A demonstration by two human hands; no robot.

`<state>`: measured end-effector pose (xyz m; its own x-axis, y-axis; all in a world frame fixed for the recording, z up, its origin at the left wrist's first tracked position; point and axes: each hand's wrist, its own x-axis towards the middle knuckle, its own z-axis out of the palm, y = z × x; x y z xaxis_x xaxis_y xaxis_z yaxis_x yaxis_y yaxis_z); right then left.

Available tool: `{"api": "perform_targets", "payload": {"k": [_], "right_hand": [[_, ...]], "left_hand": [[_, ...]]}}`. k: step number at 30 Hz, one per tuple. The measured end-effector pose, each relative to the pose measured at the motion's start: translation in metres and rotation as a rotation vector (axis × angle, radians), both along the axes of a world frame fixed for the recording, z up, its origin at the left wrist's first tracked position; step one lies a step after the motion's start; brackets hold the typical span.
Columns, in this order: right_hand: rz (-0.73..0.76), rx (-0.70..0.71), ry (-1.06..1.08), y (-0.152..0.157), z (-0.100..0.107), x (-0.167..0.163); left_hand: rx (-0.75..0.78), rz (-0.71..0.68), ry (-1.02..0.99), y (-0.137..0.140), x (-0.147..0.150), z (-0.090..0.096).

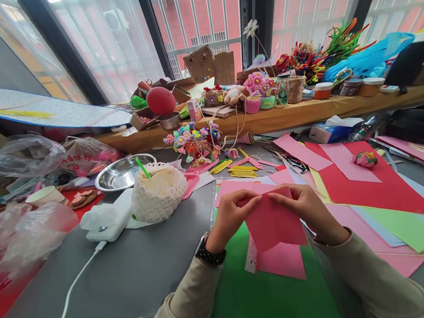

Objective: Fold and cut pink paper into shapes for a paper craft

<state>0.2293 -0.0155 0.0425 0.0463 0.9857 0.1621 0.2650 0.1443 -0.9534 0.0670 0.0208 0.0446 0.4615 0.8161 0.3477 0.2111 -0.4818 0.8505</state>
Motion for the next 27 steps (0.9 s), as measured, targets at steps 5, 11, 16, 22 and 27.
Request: {"api": "perform_targets", "payload": {"k": [5, 11, 16, 22, 27], "right_hand": [[0.006, -0.169, 0.177, 0.005, -0.009, 0.0], [-0.009, -0.23, 0.255, 0.006, -0.012, -0.002], [-0.04, -0.205, 0.243, 0.007, -0.014, -0.004], [-0.097, -0.138, 0.161, 0.01, -0.022, -0.001], [-0.112, -0.118, 0.099, 0.013, -0.027, 0.002]], "left_hand": [[-0.246, -0.05, -0.09, 0.01, -0.001, -0.01], [-0.293, -0.007, -0.145, 0.01, 0.004, -0.017], [-0.225, 0.038, -0.123, 0.007, 0.004, -0.014], [-0.288, 0.027, -0.138, 0.008, 0.002, -0.015], [-0.455, 0.018, -0.156, 0.008, 0.002, -0.019]]}}
